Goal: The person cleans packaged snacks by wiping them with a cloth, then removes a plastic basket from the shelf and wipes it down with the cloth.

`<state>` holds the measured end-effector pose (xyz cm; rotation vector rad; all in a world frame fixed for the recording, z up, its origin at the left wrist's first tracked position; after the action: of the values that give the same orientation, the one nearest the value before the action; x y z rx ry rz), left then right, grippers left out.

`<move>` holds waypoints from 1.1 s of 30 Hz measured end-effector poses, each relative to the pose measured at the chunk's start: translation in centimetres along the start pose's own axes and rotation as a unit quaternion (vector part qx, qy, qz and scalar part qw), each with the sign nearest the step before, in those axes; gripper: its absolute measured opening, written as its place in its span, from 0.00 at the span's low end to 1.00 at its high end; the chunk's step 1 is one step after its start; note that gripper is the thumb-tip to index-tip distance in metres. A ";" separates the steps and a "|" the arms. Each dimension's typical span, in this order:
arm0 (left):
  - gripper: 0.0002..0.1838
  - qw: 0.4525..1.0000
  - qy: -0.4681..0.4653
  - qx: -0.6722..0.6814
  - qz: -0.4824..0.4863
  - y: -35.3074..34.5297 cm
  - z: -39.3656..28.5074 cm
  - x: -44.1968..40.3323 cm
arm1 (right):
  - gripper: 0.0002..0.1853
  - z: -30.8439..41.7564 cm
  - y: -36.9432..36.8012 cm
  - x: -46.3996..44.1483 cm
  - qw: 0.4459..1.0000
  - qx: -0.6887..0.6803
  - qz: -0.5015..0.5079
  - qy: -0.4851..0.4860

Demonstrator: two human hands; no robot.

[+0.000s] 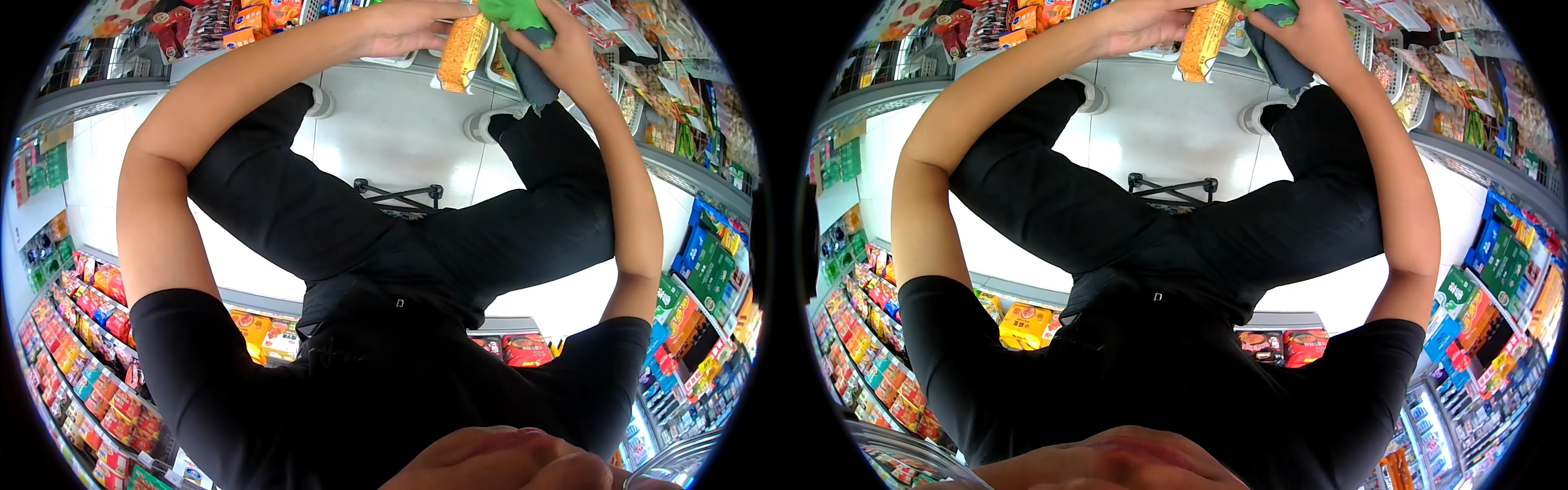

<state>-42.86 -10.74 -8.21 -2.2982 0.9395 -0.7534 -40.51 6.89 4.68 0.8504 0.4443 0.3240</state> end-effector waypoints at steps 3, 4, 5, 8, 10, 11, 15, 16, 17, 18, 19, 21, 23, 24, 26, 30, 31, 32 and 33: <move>0.11 1.000 -0.008 0.005 0.009 -1.1 -0.4 0.1 | 0.21 1.8 -0.3 0.2 0.998 -0.007 0.044 0.045; 0.12 1.000 -0.015 0.007 0.007 -1.3 -0.5 0.2 | 0.21 2.4 -0.5 0.3 0.996 -0.006 0.068 0.059; 0.12 1.000 -0.020 0.009 -0.007 -0.7 -0.3 0.1 | 0.28 0.3 -2.1 1.1 0.992 -0.023 0.078 0.094; 0.14 0.999 -0.025 0.013 -0.031 0.8 0.3 -0.3 | 0.27 2.3 -3.3 1.3 0.979 -0.039 0.166 0.112; 0.14 0.999 -0.019 0.015 -0.027 0.0 0.0 0.2 | 0.26 2.9 -3.7 1.7 0.973 -0.067 0.166 0.147; 0.15 1.000 -0.017 0.009 -0.024 -0.2 -0.2 0.4 | 0.26 3.0 -3.9 1.6 0.968 -0.072 0.184 0.156; 0.16 0.999 -0.014 -0.008 -0.032 -0.1 -0.6 0.4 | 0.26 3.2 -3.6 1.7 0.967 -0.067 0.187 0.162; 0.16 0.999 -0.013 -0.010 -0.039 0.0 -0.7 0.4 | 0.26 3.0 -3.4 1.5 0.972 -0.053 0.179 0.144; 0.16 0.999 -0.014 -0.007 -0.040 0.0 -0.8 0.3 | 0.26 2.8 -3.2 1.3 0.976 -0.039 0.172 0.126; 0.16 0.999 -0.015 -0.004 -0.042 -0.3 -1.1 0.5 | 0.26 2.6 -3.0 1.2 0.980 -0.025 0.165 0.108; 0.17 0.999 -0.016 0.000 -0.043 -0.6 -1.3 0.6 | 0.26 2.7 -2.9 1.2 0.982 -0.019 0.153 0.112; 0.17 0.999 -0.012 -0.011 -0.046 -0.7 -1.2 0.6 | 0.26 2.7 -2.7 1.4 0.985 -0.007 0.126 0.119; 0.17 0.998 -0.012 -0.017 -0.057 -0.5 -1.1 0.5 | 0.27 3.6 -3.5 1.9 0.971 -0.020 0.184 0.148; 0.17 0.998 -0.013 -0.018 -0.066 -0.2 -0.9 0.5 | 0.27 4.2 -4.0 2.2 0.963 -0.027 0.213 0.163; 0.18 0.997 -0.016 -0.016 -0.070 0.2 -0.7 0.3 | 0.27 4.9 -4.5 2.2 0.963 -0.010 0.216 0.159; 0.18 0.997 -0.029 -0.043 -0.056 -0.5 -1.3 0.5 | 0.28 3.7 -4.0 1.7 0.971 0.034 0.195 0.134; 0.18 0.996 -0.034 -0.059 -0.055 -0.7 -1.4 0.7 | 0.29 2.9 -3.6 1.4 0.972 0.042 0.191 0.129; 0.18 0.995 -0.033 -0.070 -0.064 -0.7 -1.3 0.9 | 0.29 2.3 -3.0 1.1 0.976 0.041 0.175 0.122; 0.18 0.994 -0.032 -0.080 -0.073 -0.9 -1.0 1.0 | 0.28 1.7 -2.4 0.9 0.980 0.040 0.160 0.115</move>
<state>-42.55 -11.26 -6.63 -2.5383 0.8355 -0.6804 -38.65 4.71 3.55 0.9680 0.5374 0.7112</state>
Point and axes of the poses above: each hand's wrist, its own x-axis away from the middle knuckle, its own y-axis out of the back of the hand, z = x × y, the point moved 6 cm from there along -x, towards the middle knuckle
